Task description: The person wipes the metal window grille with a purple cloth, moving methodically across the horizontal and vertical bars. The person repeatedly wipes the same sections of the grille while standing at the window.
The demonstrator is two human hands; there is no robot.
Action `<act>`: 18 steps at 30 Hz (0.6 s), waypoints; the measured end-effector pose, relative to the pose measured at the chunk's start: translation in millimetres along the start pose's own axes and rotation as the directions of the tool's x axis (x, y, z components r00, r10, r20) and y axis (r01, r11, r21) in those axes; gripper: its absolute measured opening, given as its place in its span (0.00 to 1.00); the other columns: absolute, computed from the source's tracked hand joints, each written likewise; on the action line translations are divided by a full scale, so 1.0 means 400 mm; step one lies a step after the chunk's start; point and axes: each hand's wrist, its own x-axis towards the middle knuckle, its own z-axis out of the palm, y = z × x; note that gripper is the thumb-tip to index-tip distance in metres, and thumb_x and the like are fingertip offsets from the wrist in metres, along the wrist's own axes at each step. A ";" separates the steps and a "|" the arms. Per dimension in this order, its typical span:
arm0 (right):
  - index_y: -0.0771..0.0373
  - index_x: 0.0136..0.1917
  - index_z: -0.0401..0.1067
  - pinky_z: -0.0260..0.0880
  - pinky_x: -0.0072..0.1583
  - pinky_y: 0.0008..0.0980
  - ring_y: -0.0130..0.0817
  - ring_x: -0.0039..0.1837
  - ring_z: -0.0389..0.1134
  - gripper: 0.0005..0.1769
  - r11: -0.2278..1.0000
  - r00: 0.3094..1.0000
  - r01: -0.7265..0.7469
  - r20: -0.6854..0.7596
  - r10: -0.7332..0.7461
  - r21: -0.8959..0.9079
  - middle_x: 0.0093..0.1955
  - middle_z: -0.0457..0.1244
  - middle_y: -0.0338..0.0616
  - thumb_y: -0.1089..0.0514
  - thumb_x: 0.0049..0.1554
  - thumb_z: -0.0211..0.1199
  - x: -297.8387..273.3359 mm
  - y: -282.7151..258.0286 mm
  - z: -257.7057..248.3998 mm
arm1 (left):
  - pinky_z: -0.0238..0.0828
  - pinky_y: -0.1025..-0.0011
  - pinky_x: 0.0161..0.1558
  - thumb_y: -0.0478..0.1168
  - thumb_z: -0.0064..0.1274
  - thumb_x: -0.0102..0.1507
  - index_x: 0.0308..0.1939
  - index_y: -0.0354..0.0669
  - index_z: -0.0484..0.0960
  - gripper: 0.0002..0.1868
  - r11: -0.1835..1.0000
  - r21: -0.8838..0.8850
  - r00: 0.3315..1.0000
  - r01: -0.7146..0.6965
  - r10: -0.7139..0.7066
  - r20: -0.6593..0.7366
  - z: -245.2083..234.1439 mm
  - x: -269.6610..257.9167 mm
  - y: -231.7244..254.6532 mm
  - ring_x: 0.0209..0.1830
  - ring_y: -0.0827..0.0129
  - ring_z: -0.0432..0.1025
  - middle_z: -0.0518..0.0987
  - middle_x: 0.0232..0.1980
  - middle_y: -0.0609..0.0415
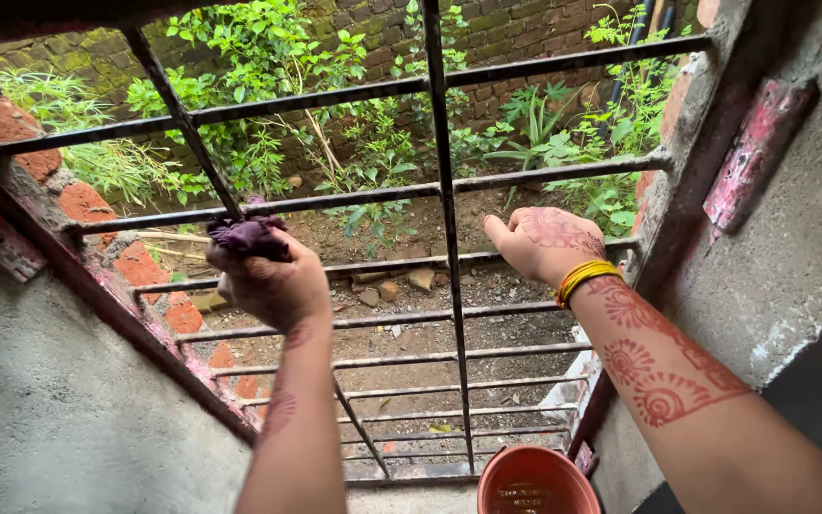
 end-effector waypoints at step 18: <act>0.49 0.51 0.81 0.69 0.62 0.44 0.44 0.58 0.72 0.32 0.999 1.000 -0.016 -0.021 0.017 0.029 0.52 0.72 0.44 0.30 0.60 0.43 -0.025 -0.006 -0.022 | 0.78 0.65 0.38 0.47 0.59 0.63 0.43 0.35 0.77 0.17 0.764 -0.541 0.568 -0.353 0.634 0.525 -0.177 0.234 -0.140 0.34 0.63 0.80 0.83 0.34 0.50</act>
